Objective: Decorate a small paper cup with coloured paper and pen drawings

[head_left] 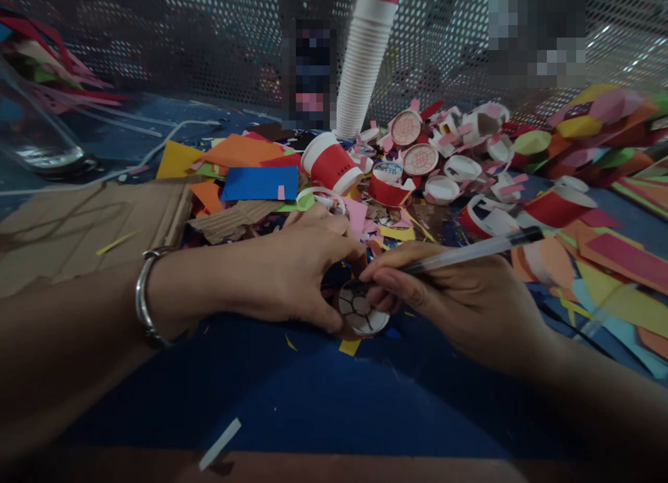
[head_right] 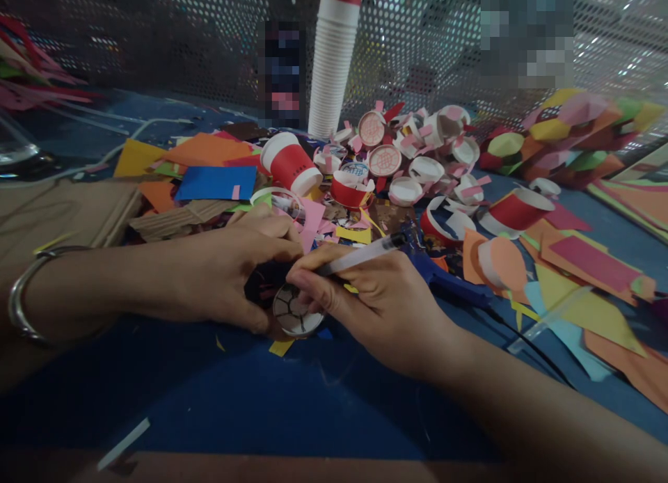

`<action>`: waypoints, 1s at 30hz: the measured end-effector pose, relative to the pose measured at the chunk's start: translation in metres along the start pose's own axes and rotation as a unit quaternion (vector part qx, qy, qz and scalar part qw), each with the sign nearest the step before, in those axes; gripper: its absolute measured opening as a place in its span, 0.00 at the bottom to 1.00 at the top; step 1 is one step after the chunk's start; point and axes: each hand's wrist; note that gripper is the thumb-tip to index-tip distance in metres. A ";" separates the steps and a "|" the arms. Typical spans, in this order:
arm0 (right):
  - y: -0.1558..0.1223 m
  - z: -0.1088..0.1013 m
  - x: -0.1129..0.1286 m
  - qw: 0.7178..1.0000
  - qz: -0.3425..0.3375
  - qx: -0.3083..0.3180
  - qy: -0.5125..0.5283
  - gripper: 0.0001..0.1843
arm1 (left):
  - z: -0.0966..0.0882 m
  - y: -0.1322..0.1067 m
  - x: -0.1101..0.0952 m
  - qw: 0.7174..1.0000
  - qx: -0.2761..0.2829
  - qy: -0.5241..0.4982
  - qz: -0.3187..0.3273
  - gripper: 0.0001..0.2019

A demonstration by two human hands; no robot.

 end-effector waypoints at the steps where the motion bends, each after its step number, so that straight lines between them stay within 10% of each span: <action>1: 0.000 -0.001 -0.001 1.000 -0.005 -0.006 -0.006 0.11 | 0.000 0.000 0.000 1.000 0.000 0.000 0.001 0.20; 30: -0.006 0.000 0.004 0.995 -0.074 -0.020 -0.058 0.07 | 0.000 0.001 0.001 1.000 0.000 0.010 0.028 0.18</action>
Point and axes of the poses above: each hand's wrist, its own y-axis towards the middle knuckle, its own z-axis out of the palm, x = y × z, and after that the axes turned 11 degrees about z, right-handed
